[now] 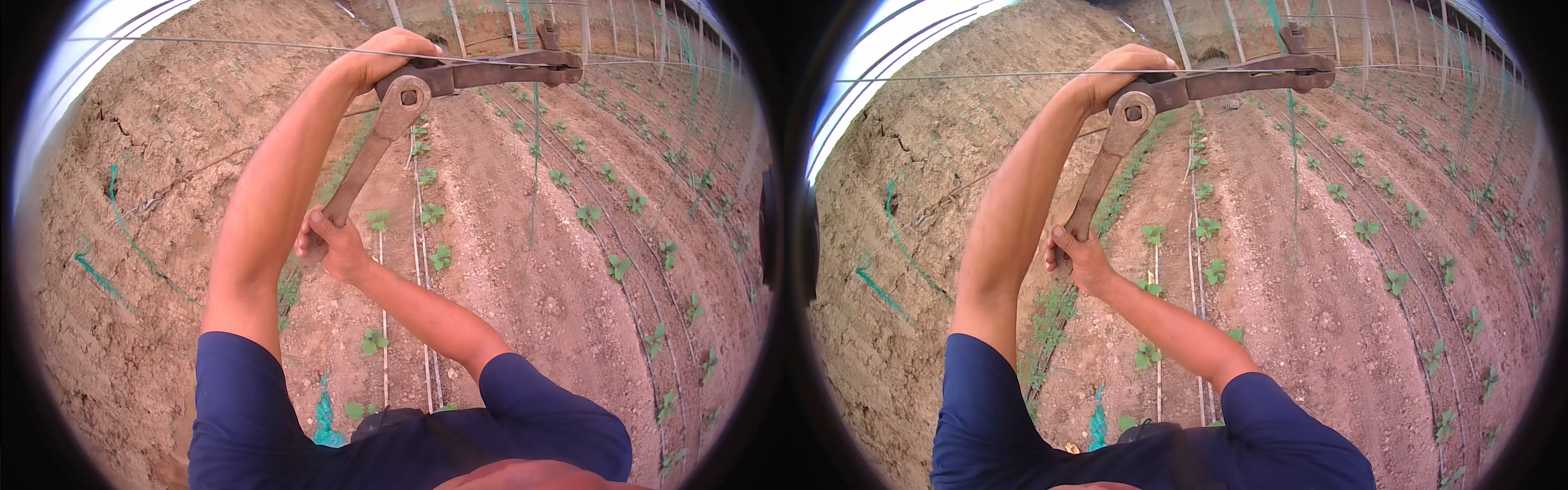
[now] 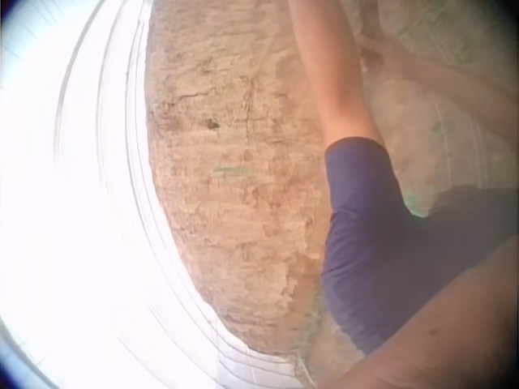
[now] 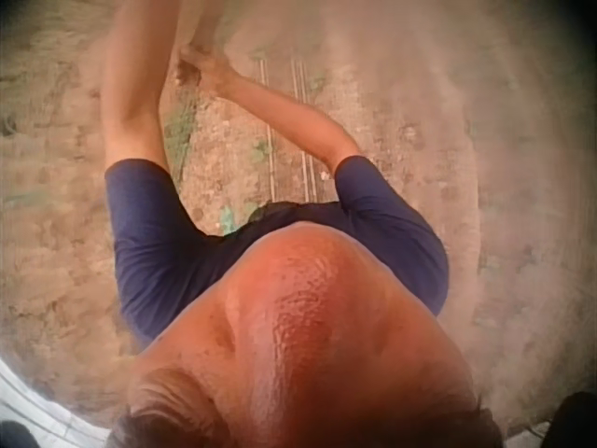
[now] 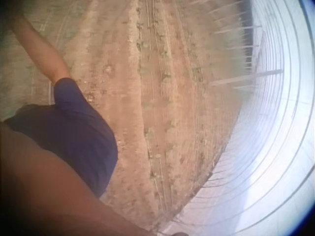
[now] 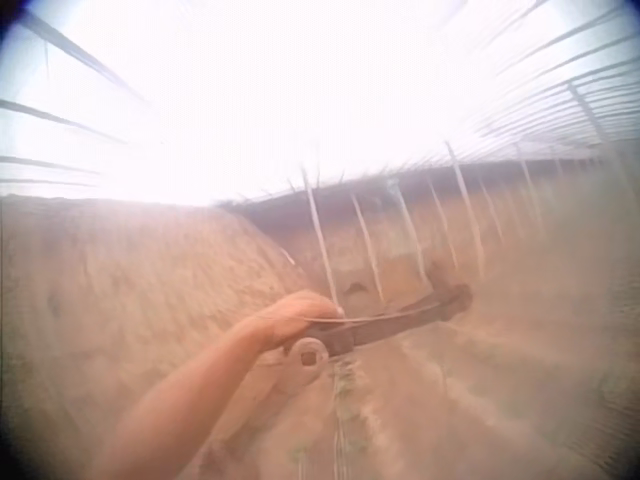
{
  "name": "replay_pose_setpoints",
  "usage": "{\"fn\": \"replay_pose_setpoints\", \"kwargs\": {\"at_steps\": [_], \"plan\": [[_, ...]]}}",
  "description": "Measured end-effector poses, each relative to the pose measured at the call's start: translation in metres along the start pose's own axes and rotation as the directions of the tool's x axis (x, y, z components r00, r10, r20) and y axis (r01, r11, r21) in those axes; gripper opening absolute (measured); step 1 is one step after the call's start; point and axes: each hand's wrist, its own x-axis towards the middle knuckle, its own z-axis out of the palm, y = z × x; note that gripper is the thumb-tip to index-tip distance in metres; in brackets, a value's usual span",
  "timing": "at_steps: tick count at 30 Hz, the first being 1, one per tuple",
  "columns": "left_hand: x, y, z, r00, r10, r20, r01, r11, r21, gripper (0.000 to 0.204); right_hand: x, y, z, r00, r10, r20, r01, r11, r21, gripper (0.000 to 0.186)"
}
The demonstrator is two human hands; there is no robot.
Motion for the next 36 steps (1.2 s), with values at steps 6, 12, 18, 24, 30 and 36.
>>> {"fn": "replay_pose_setpoints", "kwargs": {"at_steps": [6,12,18,24,30,36], "plan": [[0.002,0.000,-0.003,0.997,-0.033,0.069,0.029,0.998,0.052,0.032,-0.005,-0.001,-0.004,0.997,0.031,0.073,-0.033,0.999,0.028,0.031],[-0.003,0.005,-0.004,0.979,0.153,0.135,-0.180,0.958,0.224,0.032,-0.010,-0.007,0.001,1.000,-0.020,0.001,0.020,0.996,-0.090,0.031],[-0.003,0.008,-0.003,0.997,0.037,0.072,-0.055,0.959,0.279,0.035,-0.018,-0.020,-0.018,0.995,-0.002,-0.100,-0.017,0.982,-0.190,0.033],[-0.001,0.003,-0.003,0.995,-0.009,0.098,-0.009,0.982,0.190,0.033,-0.035,-0.034,-0.035,0.997,0.066,-0.032,-0.072,0.970,-0.231,0.038],[-0.004,-0.002,-0.002,0.996,-0.023,0.083,0.019,0.999,0.051,0.035,-0.049,-0.057,-0.047,0.987,0.128,-0.100,-0.153,0.940,-0.306,0.036],[-0.009,0.005,-0.003,0.997,-0.075,0.003,0.075,0.994,0.083,0.043,-0.063,-0.092,-0.053,0.966,0.206,-0.157,-0.254,0.873,-0.416,0.037]]}}
